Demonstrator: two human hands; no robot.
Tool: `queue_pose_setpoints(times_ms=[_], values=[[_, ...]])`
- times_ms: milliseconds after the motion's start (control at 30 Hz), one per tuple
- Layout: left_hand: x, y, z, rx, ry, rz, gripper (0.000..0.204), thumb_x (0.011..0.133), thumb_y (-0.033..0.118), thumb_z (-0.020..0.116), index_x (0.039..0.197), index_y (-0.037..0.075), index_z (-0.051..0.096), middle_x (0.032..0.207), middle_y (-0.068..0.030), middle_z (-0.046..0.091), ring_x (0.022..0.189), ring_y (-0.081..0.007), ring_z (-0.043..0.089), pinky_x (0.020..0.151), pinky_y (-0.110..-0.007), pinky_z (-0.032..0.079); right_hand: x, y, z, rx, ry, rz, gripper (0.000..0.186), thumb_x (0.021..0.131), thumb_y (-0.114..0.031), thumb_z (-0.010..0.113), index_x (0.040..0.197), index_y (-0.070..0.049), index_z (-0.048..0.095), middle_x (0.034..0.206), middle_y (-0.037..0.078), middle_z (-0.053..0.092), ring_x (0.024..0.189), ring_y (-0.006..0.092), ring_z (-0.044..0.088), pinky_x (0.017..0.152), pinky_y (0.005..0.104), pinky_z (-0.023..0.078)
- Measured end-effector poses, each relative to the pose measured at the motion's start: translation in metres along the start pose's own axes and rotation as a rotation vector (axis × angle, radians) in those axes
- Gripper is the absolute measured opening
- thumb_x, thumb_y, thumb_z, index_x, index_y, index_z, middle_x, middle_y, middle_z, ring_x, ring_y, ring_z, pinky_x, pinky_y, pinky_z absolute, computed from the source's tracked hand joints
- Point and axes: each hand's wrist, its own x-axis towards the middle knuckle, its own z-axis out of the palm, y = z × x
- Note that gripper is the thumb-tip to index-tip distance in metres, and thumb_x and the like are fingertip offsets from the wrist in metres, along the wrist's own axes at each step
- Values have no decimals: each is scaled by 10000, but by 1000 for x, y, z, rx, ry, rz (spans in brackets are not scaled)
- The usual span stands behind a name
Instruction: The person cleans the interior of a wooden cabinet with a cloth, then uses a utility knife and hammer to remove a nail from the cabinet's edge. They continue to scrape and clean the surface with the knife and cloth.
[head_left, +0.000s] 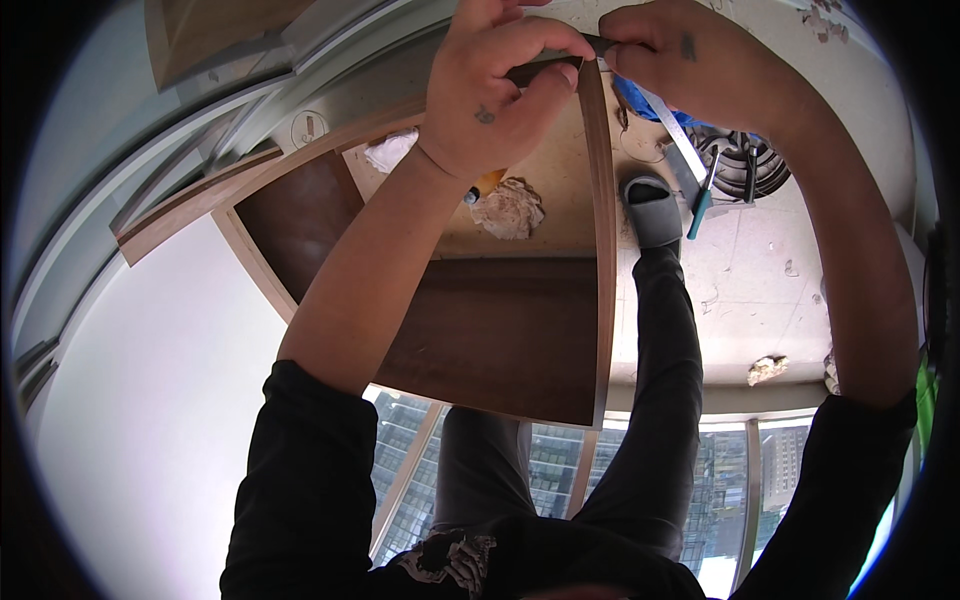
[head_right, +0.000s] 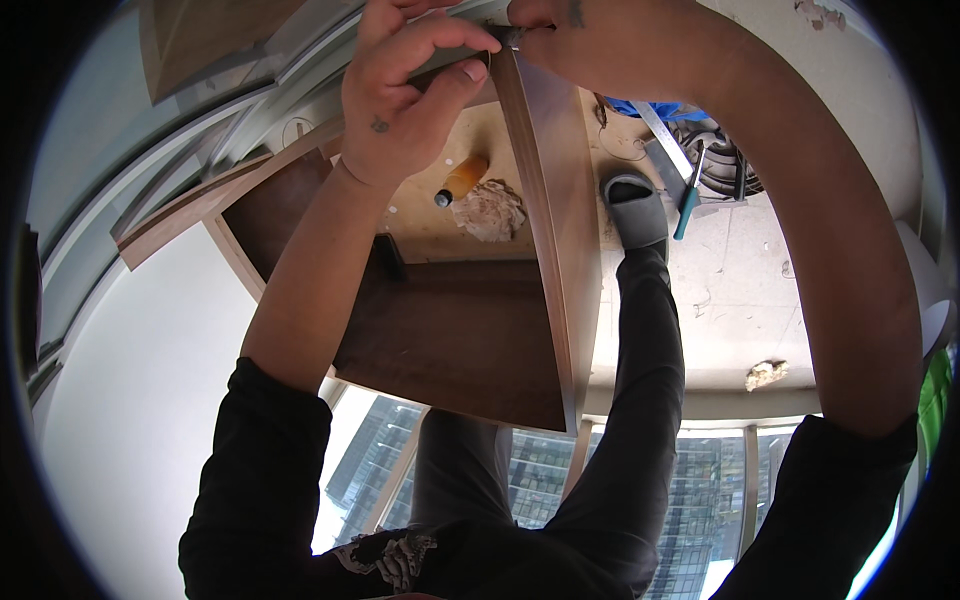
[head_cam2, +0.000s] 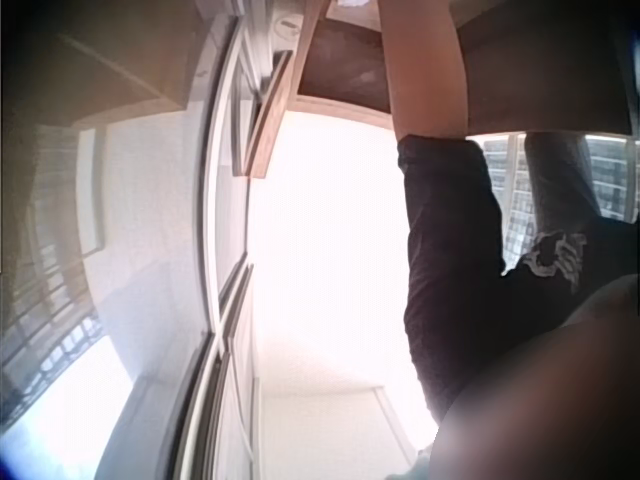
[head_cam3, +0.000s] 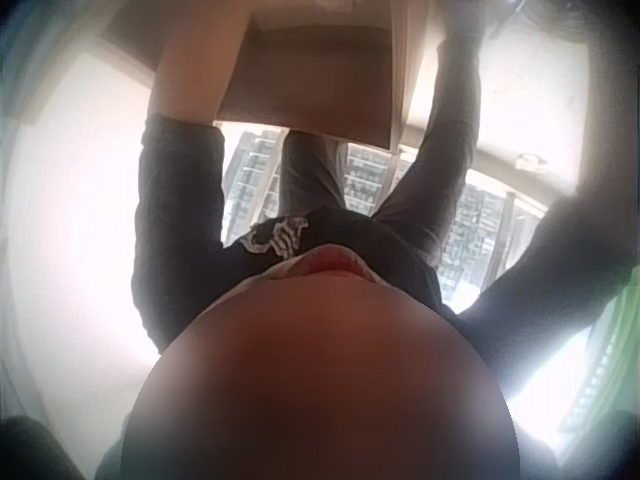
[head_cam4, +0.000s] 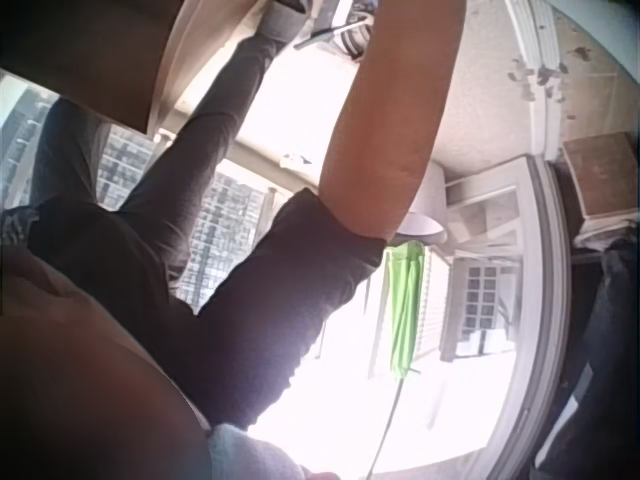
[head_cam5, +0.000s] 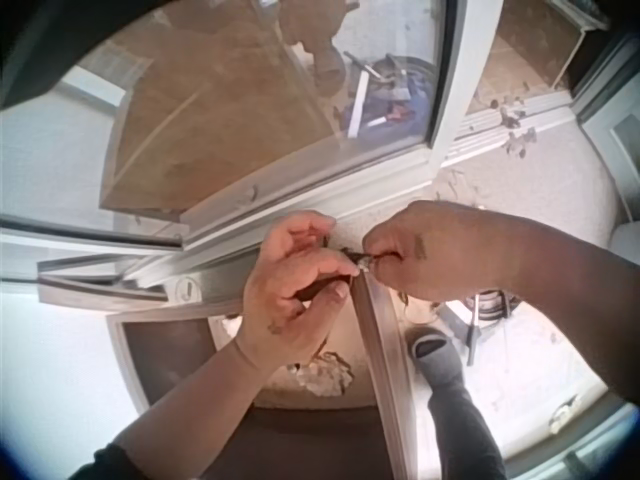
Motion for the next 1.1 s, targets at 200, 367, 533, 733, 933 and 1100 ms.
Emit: queue_pose_setpoints(times_ms=[200,367,533,733,933,1100], values=[[-1,-2,1,32,75,71,163,809,0,689,962,43,727,1294,-182,546,1214,-287,532,1056,-420,407,-2,1,2,-208,107,-173,185,891,-192,565,834,-31,635,728,218,659,718,398,675,671,470,532],[6,-1,-5,149,-3,140,185,776,9,678,947,55,732,977,-126,702,1300,-352,477,1079,-463,392,8,6,2,-300,34,-97,223,914,-186,534,842,-8,647,780,213,678,737,390,684,676,472,544],[5,-4,-6,144,48,185,191,775,-4,667,943,55,737,892,-103,710,1283,-347,485,1038,-436,413,6,-34,-16,-51,-120,111,285,968,-221,519,879,13,654,723,127,653,664,250,669,656,413,550],[3,2,-2,33,66,77,212,782,-40,657,953,52,742,1160,-205,639,1138,-281,575,841,-319,501,18,-38,-35,226,-356,415,253,967,-195,539,867,14,640,684,89,603,605,181,600,614,344,530],[0,-3,2,23,124,81,234,757,-38,671,951,68,749,1309,-250,552,1172,-321,575,887,-359,501,30,-43,-28,266,-352,547,235,966,-176,553,828,2,620,640,94,566,576,202,580,560,366,525],[6,-2,-1,116,142,175,248,719,-24,688,942,67,748,1270,-260,579,1247,-401,537,1007,-433,455,4,-34,-5,250,-148,488,301,1017,-299,499,984,-22,610,609,70,533,504,136,581,570,322,541]])
